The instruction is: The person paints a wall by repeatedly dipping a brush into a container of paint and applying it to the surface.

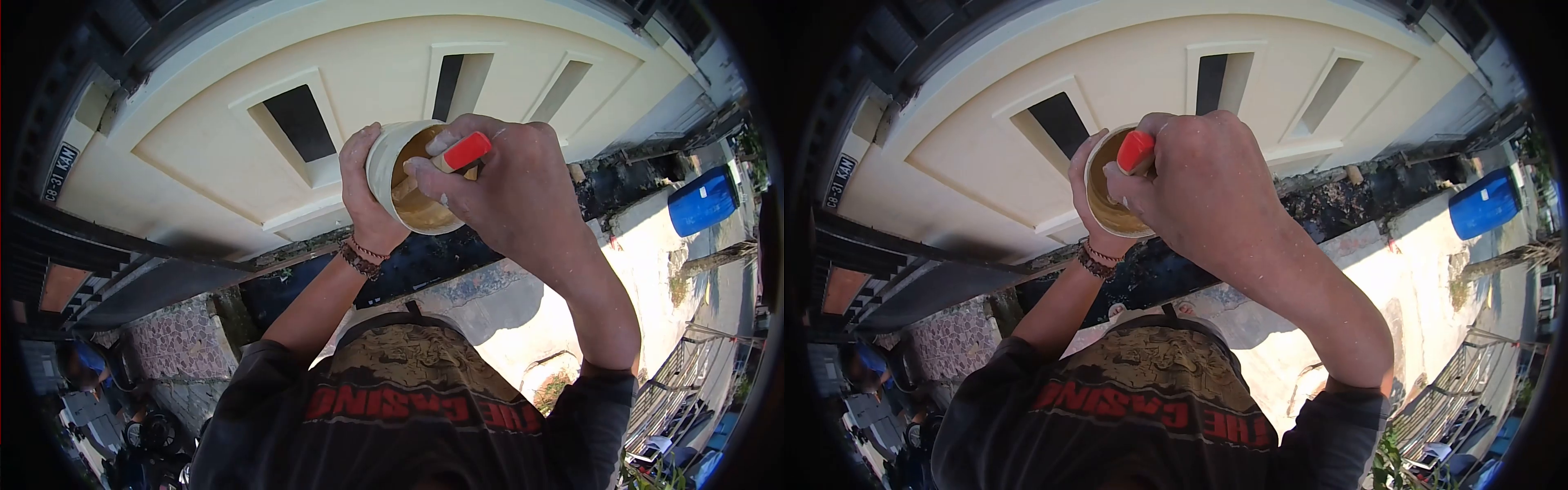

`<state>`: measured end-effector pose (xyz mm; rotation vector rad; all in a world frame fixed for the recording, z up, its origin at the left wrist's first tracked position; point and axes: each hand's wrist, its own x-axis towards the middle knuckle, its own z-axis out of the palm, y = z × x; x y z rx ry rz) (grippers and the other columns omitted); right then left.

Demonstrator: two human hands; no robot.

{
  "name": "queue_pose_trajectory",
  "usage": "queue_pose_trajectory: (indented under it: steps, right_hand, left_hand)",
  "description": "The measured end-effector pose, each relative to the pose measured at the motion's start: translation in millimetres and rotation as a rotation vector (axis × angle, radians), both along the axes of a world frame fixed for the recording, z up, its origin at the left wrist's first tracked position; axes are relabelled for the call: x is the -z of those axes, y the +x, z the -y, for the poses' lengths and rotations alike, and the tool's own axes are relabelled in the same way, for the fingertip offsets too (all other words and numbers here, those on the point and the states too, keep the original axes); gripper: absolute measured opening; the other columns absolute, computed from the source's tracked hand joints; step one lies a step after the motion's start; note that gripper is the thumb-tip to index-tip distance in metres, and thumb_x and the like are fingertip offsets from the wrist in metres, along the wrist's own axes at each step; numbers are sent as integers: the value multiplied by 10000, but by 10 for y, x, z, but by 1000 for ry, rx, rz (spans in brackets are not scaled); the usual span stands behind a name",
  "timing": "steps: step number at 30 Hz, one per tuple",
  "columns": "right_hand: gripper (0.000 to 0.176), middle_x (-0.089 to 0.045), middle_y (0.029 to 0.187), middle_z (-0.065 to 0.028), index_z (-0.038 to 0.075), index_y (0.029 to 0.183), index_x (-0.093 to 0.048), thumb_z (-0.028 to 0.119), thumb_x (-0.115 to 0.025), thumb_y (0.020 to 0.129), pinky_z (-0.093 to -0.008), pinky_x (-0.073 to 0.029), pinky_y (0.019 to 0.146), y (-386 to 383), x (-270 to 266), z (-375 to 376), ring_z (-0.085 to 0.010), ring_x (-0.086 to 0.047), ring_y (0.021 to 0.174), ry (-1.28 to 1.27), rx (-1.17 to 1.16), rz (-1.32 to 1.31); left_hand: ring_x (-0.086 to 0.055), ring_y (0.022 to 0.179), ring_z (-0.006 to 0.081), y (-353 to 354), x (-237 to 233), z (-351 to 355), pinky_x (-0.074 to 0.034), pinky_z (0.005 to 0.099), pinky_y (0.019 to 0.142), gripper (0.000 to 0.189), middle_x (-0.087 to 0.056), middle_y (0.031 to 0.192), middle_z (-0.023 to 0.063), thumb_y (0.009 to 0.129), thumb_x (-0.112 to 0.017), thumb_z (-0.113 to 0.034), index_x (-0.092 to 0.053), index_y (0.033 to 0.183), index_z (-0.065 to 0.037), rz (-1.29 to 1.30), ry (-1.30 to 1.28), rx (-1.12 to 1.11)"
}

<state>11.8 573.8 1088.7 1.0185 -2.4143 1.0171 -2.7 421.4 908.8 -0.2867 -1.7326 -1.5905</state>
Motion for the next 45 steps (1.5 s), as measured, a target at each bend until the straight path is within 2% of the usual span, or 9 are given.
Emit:
queue_pose_trajectory:
  steps: [2,4,6,7,10,22,25,35,45]
  right_hand:
    - [261,-625,561,-94,-38,876,-666,187,-766,788,-274,-465,464,28,-123,-86,-152,-588,453,27,-6,93]
    - [231,-646,611,-101,-27,896,-666,149,-763,783,-287,-480,495,86,-326,-154,-164,-605,490,33,-19,185]
    - [211,-666,660,-107,-17,916,-666,111,-760,777,-299,-495,526,80,-373,-226,-175,-621,526,39,-29,277]
    - [215,-676,713,-117,-6,932,-665,73,-757,755,-319,-503,563,44,-352,-267,-209,-641,586,77,-133,101]
    - [251,-684,802,-132,1,948,-664,1,-746,711,-361,-512,629,13,-431,-302,-276,-664,701,204,-288,-30]
    - [268,-687,804,-137,13,905,-671,-24,-773,660,-379,-539,644,110,-579,-338,-320,-677,738,374,-260,2]
    - [281,-687,824,-139,23,940,-668,-2,-776,682,-371,-543,644,168,-484,-439,-317,-677,728,236,-238,-57]
    - [347,-630,885,-125,29,1019,-608,61,-717,691,-408,-523,630,64,-13,-1470,-326,-639,747,339,-107,-128]
    - [380,-648,1029,-160,16,1049,-634,81,-733,689,-385,-577,748,-405,369,-3603,-316,-672,875,371,-179,-96]
  left_hand:
    - [-494,1207,250,25,-41,-34,-429,414,1045,428,-457,1311,151,959,-509,-136,-348,1348,-66,1,-52,-18]
    - [-496,1206,246,35,-87,-85,-427,411,1044,436,-452,1316,148,958,-508,-125,-337,1355,-69,0,-105,-39]
    - [-535,1143,263,36,-119,-156,-444,360,973,852,-494,1234,141,593,-902,-210,-437,1283,-27,20,116,-25]
    - [-535,1143,263,54,-144,-147,-444,360,973,852,-494,1234,141,593,-902,-210,-437,1283,-27,16,115,-27]
    - [-508,1187,227,144,-200,-74,-424,400,1042,439,-446,1317,133,970,-488,-110,-306,1368,-81,-17,-205,-2]
    - [-534,1164,218,70,-172,-99,-470,388,995,593,-478,1291,138,861,-685,-116,-346,1344,-62,94,-101,237]
    - [-562,1134,195,61,-241,-148,-484,352,948,976,-547,1235,108,560,-927,-248,-372,1326,-11,60,-251,218]
    - [-640,1033,215,-206,-211,-907,-498,334,920,837,-644,1117,114,516,-887,-260,-517,1226,-17,227,-260,551]
    - [-618,1081,232,-814,233,-2946,-468,342,962,898,-621,1172,119,496,-899,-282,-513,1267,-33,328,-280,695]
